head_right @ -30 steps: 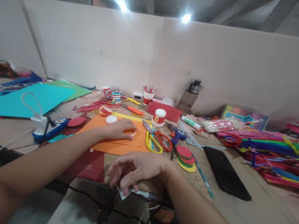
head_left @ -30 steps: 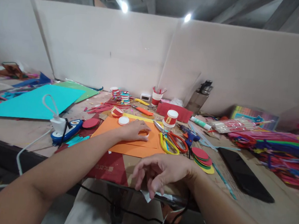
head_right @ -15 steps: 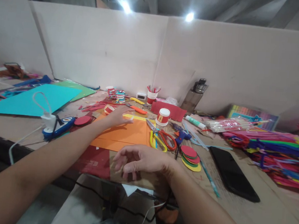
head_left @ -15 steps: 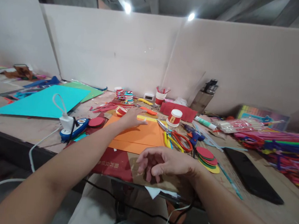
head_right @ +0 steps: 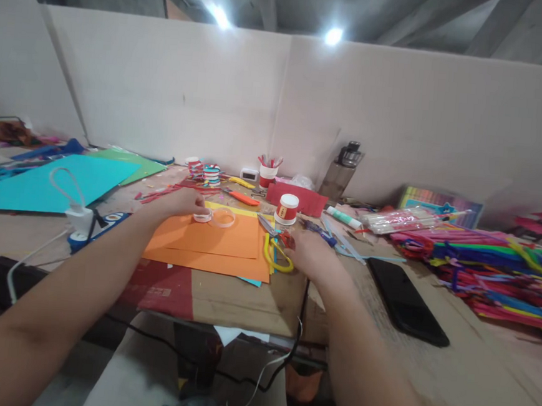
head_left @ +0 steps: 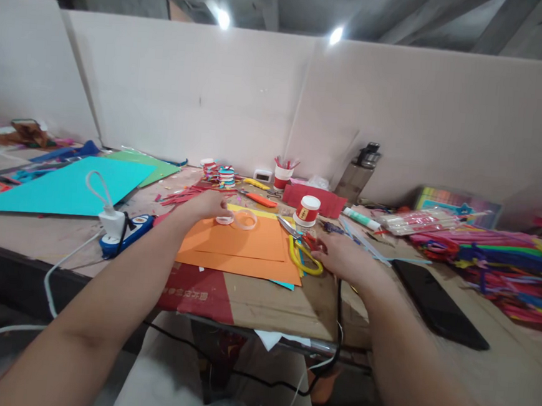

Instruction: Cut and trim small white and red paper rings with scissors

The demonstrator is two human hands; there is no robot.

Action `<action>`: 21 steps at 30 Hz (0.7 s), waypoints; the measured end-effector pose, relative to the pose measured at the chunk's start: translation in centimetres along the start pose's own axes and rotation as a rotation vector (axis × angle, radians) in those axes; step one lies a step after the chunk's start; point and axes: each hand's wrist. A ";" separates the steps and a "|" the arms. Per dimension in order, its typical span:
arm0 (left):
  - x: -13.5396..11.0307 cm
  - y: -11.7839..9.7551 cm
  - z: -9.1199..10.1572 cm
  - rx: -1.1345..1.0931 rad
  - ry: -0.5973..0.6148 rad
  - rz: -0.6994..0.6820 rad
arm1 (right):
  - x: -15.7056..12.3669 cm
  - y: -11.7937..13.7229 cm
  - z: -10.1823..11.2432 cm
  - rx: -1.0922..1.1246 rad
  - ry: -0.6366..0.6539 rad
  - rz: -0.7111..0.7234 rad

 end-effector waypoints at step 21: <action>-0.6 -0.8 1.7 -0.391 -0.170 0.002 | 0.0 2.5 -1.5 0.237 -0.163 -0.175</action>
Point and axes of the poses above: each hand's wrist, its own x-axis towards the middle knuckle, its own z-axis out of the back of the hand, y = z × x, and after that the axes turned 10 degrees about -y, right-handed
